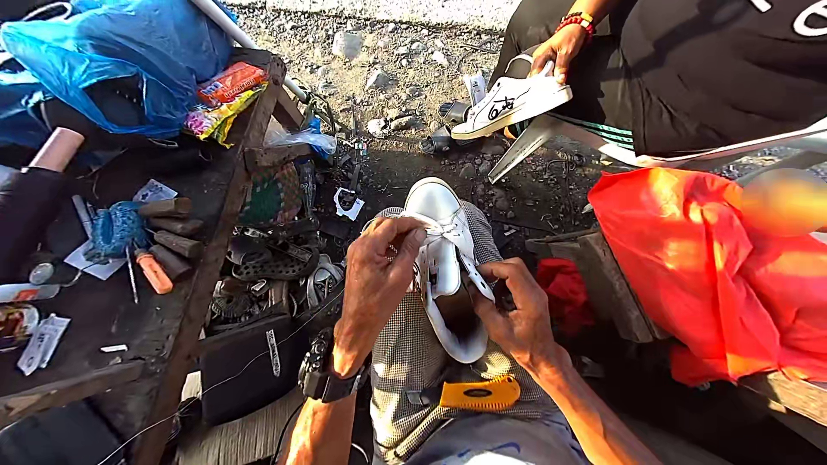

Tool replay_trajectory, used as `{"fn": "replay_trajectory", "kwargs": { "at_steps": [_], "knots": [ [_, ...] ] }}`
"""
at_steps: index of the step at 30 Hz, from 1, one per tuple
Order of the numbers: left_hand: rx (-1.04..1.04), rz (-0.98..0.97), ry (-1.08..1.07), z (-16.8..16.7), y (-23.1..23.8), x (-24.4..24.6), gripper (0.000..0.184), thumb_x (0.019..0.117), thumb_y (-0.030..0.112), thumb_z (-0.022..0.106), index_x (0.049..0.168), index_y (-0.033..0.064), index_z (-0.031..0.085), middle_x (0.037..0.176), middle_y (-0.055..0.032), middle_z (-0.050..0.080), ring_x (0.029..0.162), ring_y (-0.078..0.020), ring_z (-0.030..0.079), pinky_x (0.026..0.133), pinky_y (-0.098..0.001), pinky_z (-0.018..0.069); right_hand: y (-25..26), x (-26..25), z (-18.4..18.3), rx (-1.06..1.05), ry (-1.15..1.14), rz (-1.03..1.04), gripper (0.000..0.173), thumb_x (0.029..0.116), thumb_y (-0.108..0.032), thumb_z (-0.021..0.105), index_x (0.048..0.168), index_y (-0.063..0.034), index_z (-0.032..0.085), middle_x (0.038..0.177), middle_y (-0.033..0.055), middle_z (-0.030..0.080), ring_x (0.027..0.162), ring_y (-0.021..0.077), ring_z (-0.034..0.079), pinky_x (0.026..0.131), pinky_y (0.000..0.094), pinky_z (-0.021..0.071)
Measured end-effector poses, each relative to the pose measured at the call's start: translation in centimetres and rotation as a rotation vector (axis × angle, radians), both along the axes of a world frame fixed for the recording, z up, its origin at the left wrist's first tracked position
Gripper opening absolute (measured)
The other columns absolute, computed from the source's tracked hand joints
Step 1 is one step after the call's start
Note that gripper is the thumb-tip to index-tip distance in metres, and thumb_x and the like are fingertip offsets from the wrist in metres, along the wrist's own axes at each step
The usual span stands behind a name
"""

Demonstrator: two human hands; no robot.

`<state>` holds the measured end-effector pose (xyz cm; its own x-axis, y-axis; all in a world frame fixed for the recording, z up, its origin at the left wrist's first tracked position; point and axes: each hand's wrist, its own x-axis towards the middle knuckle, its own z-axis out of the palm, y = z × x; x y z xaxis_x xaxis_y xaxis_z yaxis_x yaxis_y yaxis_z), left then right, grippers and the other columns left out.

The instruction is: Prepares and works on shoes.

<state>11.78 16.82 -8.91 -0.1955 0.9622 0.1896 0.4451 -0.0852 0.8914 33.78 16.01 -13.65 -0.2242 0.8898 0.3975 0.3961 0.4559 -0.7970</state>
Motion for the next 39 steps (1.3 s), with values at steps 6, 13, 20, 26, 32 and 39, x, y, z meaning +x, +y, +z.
{"fn": "replay_trajectory", "kwargs": {
  "at_steps": [6, 13, 20, 26, 32, 39],
  "knots": [
    [0.084, -0.211, 0.326, -0.2, 0.9, 0.7, 0.031, 0.0985, 0.022, 0.057, 0.125, 0.0189, 0.074, 0.139, -0.0065, 0.061, 0.131, -0.0268, 0.053, 0.104, -0.0494, 0.0456, 0.0, -0.2, -0.2, -0.013, 0.004, -0.005, 0.028, 0.0872, -0.021, 0.072, 0.108, -0.0026, 0.069, 0.098, 0.0079, 0.068, 0.086, 0.0077, 0.066, 0.073, 0.021, 0.0574],
    [0.049, -0.198, -0.203, -0.5, 2.3, 0.8, 0.018, 0.1034, 0.012, 0.055, 0.109, 0.0071, 0.072, 0.101, 0.0007, 0.073, 0.101, -0.0103, 0.067, 0.094, -0.0334, 0.0548, 0.1, -0.3, -0.5, 0.04, -0.007, -0.059, 0.019, 0.0861, -0.019, 0.069, 0.099, -0.0047, 0.069, 0.093, 0.0072, 0.066, 0.083, 0.0078, 0.065, 0.069, 0.0207, 0.0557],
    [0.384, 0.102, -0.901, 3.8, 0.1, -21.2, 0.032, 0.1118, 0.021, 0.023, 0.115, 0.0144, 0.055, 0.101, -0.0002, 0.067, 0.101, -0.0138, 0.068, 0.094, -0.0312, 0.0551, 0.7, 3.1, -1.6, 0.029, 0.007, -0.188, 0.02, 0.0886, -0.017, 0.068, 0.095, 0.0017, 0.07, 0.087, 0.0072, 0.07, 0.083, 0.0028, 0.066, 0.078, 0.0153, 0.0545],
    [0.176, 0.704, -0.097, 5.6, -2.1, -19.3, 0.046, 0.1032, 0.008, 0.049, 0.147, 0.0029, 0.036, 0.135, -0.0016, 0.054, 0.114, -0.0046, 0.058, 0.096, -0.0239, 0.0495, -0.1, -0.3, -0.5, 0.077, 0.144, -0.074, 0.017, 0.0875, -0.016, 0.068, 0.096, -0.001, 0.069, 0.087, 0.0077, 0.068, 0.082, 0.007, 0.066, 0.075, 0.0189, 0.056],
    [0.199, 0.141, 0.082, 1.2, -3.4, -3.7, 0.022, 0.0966, 0.016, 0.067, 0.117, 0.0064, 0.07, 0.115, -0.0035, 0.069, 0.103, -0.0108, 0.067, 0.087, -0.0294, 0.0583, -0.1, -0.4, -0.1, 0.149, 0.161, -0.079, 0.016, 0.0909, -0.017, 0.07, 0.099, -0.0029, 0.068, 0.09, 0.0051, 0.067, 0.085, 0.0042, 0.066, 0.078, 0.0169, 0.0564],
    [0.134, 0.009, 0.489, -0.9, 0.3, 3.6, 0.014, 0.0933, 0.023, 0.064, 0.093, 0.0162, 0.076, 0.101, -0.0028, 0.074, 0.099, -0.0237, 0.066, 0.084, -0.0445, 0.049, 0.1, 0.2, 0.7, 0.169, 0.073, -0.088, 0.018, 0.0887, -0.019, 0.07, 0.099, -0.0046, 0.068, 0.088, 0.0052, 0.066, 0.082, 0.0053, 0.065, 0.072, 0.0174, 0.0562]
  ]
}}
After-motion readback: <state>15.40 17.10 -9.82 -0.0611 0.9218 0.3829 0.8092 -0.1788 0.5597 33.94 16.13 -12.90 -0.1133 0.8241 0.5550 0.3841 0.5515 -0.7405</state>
